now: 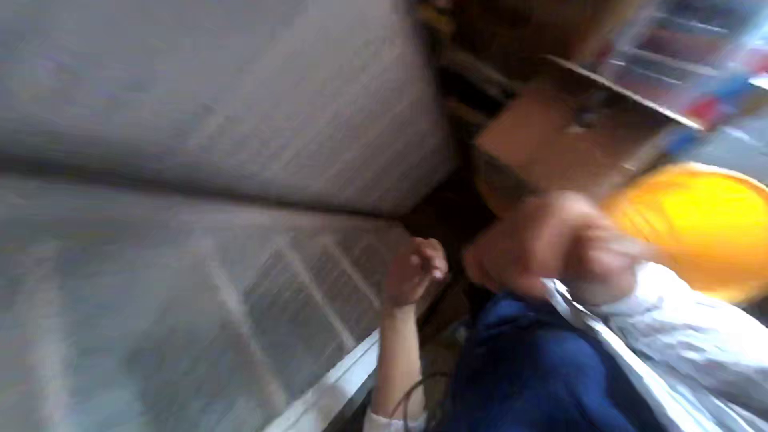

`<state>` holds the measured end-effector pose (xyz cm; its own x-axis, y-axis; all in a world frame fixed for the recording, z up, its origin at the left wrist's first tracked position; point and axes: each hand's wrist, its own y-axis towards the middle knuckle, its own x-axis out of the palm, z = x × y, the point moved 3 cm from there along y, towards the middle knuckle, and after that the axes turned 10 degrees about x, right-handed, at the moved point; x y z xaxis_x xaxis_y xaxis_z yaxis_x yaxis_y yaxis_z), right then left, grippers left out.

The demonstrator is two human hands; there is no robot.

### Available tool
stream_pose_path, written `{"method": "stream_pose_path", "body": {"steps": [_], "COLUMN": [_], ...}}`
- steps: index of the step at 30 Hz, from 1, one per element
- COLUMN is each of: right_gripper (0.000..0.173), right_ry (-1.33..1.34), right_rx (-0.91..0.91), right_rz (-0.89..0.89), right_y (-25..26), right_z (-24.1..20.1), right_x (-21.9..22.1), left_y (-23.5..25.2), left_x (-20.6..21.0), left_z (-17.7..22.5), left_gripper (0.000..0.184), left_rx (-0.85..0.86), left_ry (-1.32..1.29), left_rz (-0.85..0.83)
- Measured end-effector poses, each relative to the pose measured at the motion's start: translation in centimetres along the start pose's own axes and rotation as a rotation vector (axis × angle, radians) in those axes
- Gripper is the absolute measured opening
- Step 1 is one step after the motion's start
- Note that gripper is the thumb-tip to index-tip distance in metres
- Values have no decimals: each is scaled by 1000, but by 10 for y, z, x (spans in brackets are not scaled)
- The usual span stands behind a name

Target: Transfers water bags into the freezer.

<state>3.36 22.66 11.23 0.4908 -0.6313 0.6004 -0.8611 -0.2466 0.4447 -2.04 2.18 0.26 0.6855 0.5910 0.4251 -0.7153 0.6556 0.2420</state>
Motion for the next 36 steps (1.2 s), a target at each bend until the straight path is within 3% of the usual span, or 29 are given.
{"method": "stream_pose_path", "body": {"steps": [3, 5, 7, 10, 12, 14, 16, 19, 25, 30, 32, 36], "right_gripper": [29, 26, 25, 30, 33, 40, 53, 68, 99, 87, 86, 79], "right_ry": [-279, -475, -656, -672, -601, -564, -547, -371, -315, -268, -207, -304], "right_rx": [-55, -46, -23, 99, 375, 748, 1084, 1390, 1591, 1272, 1276, 1491], "right_rz": [647, 1169, 1569, 2008, 2163, 2094, 1872, 1739, 1737, 1949, 1895, 1600], "right_y": [-115, -213, -308, -434, -507, -567, -617, -682, -758, -787, -800, -818], "right_z": [41, 54, 51, 39, 43, 65, 98, 162, 224, 231, 237, 242], "right_x": [-88, -126, -153, -203, -256, -319, -382, -434, -477, -499, -509, -517], "left_y": [32, 35, 28, 15, 5, -5, -17, -34, -68, -80, -83, -96], "left_x": [36, 80, 130, 202, 235, 255, 269, 282, 270, 268, 274, 281], "left_z": [-86, -142, -188, -240, -275, -317, -363, -414, -465, -488, -493, -502], "left_gripper": [21, 18, 17, 23, 23, 23, 24, 26, 21, 21, 21, 21], "left_rx": [-230, -393, -550, -709, -765, -792, -805, -831, -898, -917, -908, -845], "left_ry": [-196, -129, 13, 190, 267, 306, 310, 356, 566, 656, 689, 748], "left_rz": [-65, -118, -247, -574, -716, -735, -647, -526, -408, -354, -385, -477]}}
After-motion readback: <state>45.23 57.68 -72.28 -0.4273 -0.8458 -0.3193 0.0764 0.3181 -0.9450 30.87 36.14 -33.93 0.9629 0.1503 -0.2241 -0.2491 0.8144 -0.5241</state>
